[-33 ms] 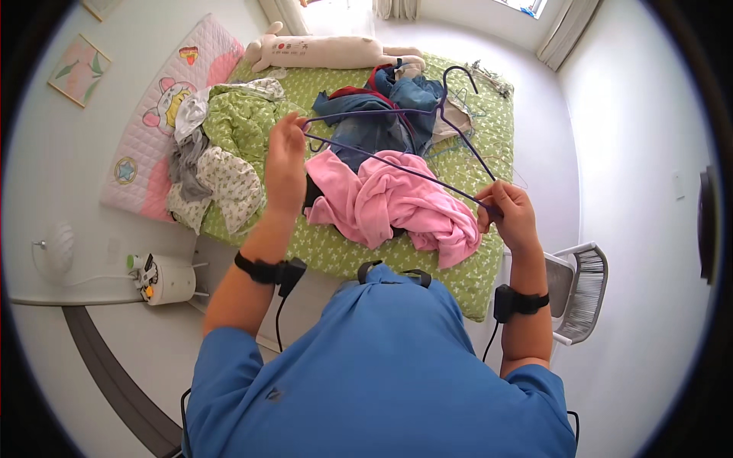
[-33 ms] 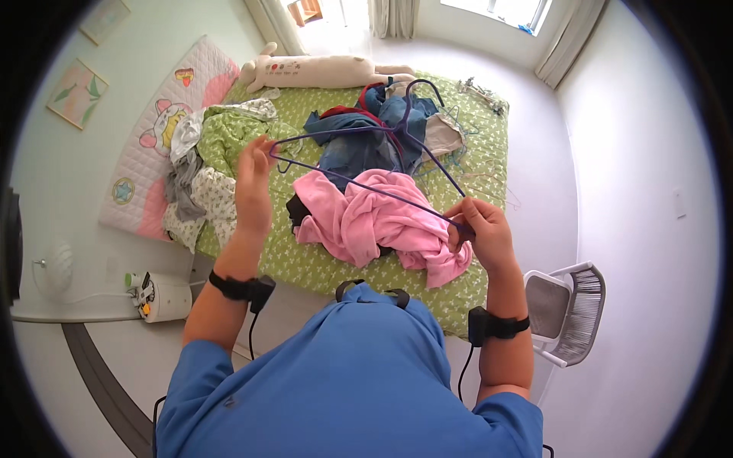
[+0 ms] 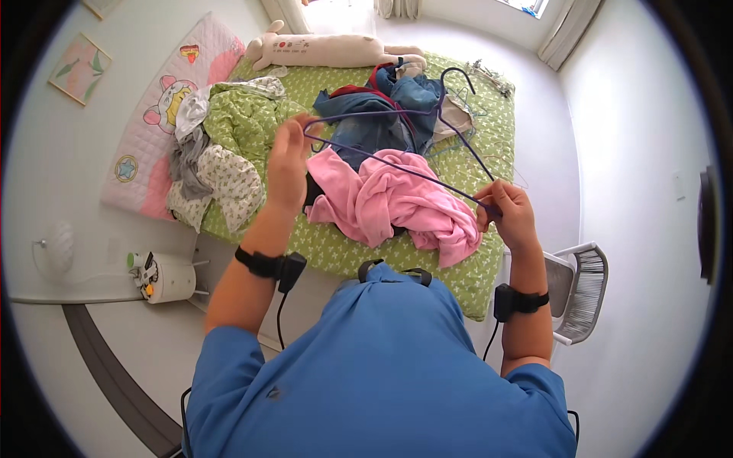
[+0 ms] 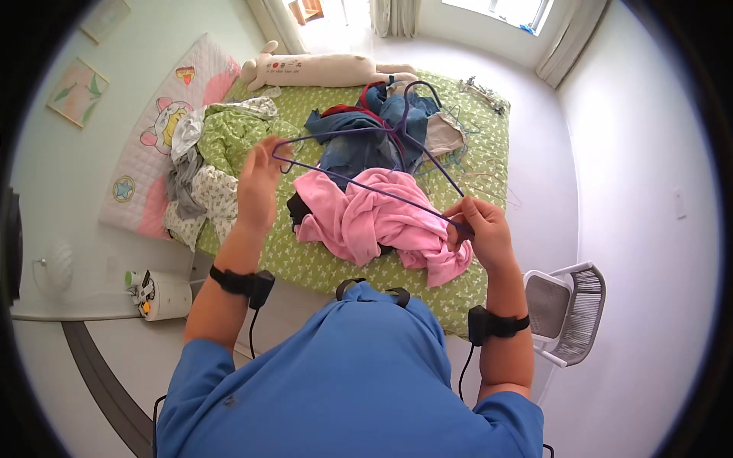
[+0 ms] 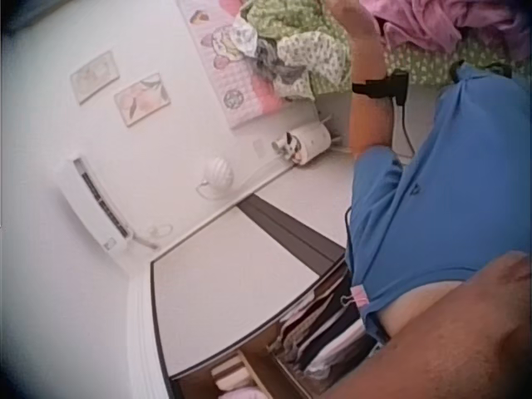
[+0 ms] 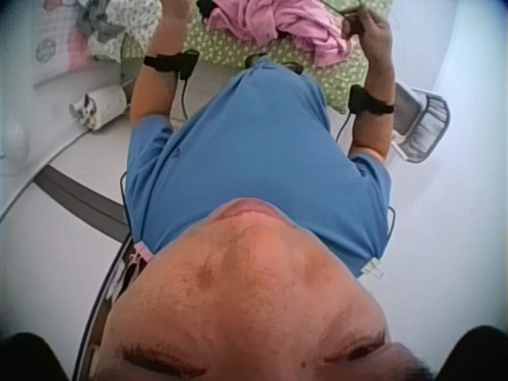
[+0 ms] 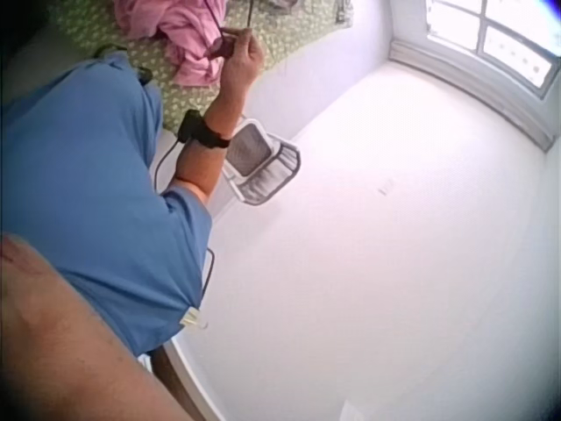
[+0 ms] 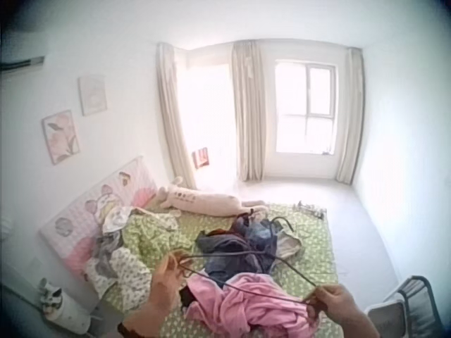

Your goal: Sort and hang clothes from a pile on a bed into a wardrobe.

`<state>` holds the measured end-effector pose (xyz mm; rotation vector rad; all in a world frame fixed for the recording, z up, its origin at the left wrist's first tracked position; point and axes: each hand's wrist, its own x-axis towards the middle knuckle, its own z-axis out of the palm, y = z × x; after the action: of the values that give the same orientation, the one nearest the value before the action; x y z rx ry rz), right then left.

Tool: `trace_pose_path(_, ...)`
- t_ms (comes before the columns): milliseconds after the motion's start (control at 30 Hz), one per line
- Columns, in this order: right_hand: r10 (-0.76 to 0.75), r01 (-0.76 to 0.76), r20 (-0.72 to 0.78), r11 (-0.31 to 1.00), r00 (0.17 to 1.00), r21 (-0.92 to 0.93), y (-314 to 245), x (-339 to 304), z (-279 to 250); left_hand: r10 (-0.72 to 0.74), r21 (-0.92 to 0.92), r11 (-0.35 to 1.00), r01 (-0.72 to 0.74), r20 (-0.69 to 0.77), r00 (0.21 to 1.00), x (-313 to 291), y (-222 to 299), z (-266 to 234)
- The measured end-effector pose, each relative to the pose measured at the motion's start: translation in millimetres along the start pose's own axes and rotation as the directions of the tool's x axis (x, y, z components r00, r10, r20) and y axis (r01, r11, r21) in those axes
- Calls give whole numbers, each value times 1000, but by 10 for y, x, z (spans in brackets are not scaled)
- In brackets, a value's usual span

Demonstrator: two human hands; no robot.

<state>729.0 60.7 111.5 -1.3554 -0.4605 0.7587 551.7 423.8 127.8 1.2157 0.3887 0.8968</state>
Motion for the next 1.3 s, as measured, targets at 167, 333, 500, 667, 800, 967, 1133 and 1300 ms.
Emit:
trace_pose_path(167, -17, 20, 65, 998, 998, -52, 170, 48, -44, -295, -137, 939, 315, 151, 944, -3, -92, -71)
trace_pose_path(333, -56, 40, 83, 983, 995, 178, 176, 86, 37, -352, -216, 902, 374, 134, 926, 14, -320, -195)
trace_pose_path(500, -121, 121, -2, 991, 993, 58, 209, 138, 104, -371, -211, 887, 411, 204, 906, 121, -421, -348)
trace_pose_path(667, 80, -86, 60, 990, 995, 112, 115, 187, -50, -441, 28, 890, 456, 309, 842, 213, -348, -424)
trace_pose_path(800, 114, -121, 98, 991, 989, 64, 6, 236, -90, -464, 69, 882, 467, 310, 830, 176, -417, -504)
trace_pose_path(967, 99, -98, 131, 995, 986, -14, 167, 200, -93, -422, -209, 847, 488, 294, 858, 69, -495, -488)
trace_pose_path(1133, 2, 4, 154, 999, 988, -35, 271, 162, -35, -385, -208, 896, 393, 76, 920, 48, -613, -362)
trace_pose_path(1300, 30, -18, 334, 999, 942, -39, 289, 208, -115, -329, -285, 890, 355, 138, 934, 160, -790, -494)
